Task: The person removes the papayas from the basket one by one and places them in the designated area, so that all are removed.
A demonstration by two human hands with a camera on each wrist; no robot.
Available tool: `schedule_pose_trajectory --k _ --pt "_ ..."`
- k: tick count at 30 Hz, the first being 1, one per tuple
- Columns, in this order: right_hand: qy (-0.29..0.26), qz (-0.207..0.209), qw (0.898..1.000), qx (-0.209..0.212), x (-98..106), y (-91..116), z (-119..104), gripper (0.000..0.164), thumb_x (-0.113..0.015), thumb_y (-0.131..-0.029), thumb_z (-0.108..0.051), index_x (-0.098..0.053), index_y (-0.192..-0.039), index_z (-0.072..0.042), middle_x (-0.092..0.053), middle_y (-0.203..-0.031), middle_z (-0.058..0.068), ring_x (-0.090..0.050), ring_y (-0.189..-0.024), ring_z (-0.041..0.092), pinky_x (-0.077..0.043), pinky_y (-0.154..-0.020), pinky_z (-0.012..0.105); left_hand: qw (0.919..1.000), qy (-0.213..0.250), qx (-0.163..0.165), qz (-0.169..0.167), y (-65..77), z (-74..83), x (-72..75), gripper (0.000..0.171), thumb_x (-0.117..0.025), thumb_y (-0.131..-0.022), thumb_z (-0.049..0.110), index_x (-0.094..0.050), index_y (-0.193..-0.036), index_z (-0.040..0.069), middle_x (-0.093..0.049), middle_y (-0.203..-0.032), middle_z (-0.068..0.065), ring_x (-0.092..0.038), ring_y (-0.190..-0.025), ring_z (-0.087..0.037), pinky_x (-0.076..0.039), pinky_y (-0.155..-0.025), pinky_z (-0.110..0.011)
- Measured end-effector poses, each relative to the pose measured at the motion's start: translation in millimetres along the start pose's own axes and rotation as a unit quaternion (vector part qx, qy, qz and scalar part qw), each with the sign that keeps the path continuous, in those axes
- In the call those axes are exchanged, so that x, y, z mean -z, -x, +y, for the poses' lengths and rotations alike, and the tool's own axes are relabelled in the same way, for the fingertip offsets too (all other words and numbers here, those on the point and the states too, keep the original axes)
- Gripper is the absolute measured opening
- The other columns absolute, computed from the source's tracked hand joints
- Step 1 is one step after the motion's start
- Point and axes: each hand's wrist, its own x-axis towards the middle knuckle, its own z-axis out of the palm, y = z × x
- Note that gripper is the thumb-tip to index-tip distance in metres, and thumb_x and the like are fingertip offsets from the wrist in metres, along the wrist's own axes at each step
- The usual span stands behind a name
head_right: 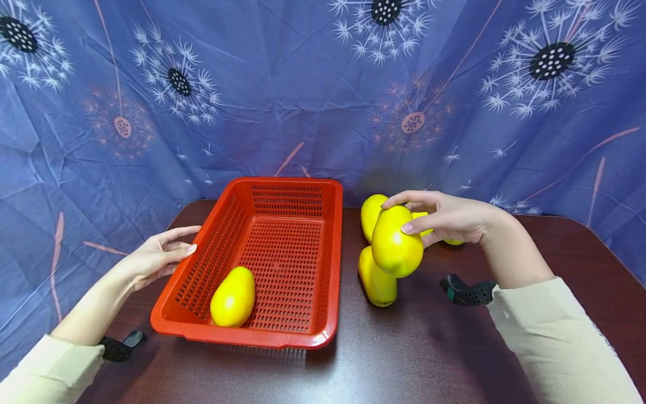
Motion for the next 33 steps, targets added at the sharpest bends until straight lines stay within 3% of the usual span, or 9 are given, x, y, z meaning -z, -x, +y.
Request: schedule_pose_trajectory --k 12,25,33 --pt "-0.023 -0.012 1.0 -0.005 15 31 35 0.049 -0.04 -0.096 0.004 -0.041 -0.139 -0.02 -0.042 -0.132 0.003 -0.055 -0.111 0.029 -0.046 -0.087 0.052 1.0 0.0 -0.001 0.0 -0.5 -0.1 0.9 0.064 -0.057 -0.092 0.005 -0.022 -0.145 -0.002 -0.066 -0.088 0.001 -0.066 -0.077 -0.013 -0.054 -0.071 -0.03" --pt "-0.031 0.026 0.998 -0.045 15 44 83 0.044 -0.043 -0.096 0.0 -0.042 -0.136 -0.019 -0.043 -0.129 0.003 -0.054 -0.112 0.029 -0.046 -0.089 0.049 1.0 -0.004 0.001 0.002 0.7 -2.0 -0.3 0.063 -0.056 -0.092 0.005 -0.022 -0.145 -0.001 -0.066 -0.088 0.001 -0.065 -0.078 -0.013 -0.054 -0.072 -0.03" --pt "-0.001 0.073 0.994 -0.084 14 39 105 0.042 -0.05 -0.094 -0.006 -0.044 -0.134 -0.016 -0.039 -0.129 0.003 -0.052 -0.113 0.027 -0.046 -0.088 0.048 1.0 0.002 -0.005 0.0 0.5 -1.9 -0.2 0.063 -0.057 -0.092 0.006 -0.022 -0.145 -0.002 -0.066 -0.089 0.0 -0.065 -0.078 -0.013 -0.054 -0.072 -0.03"
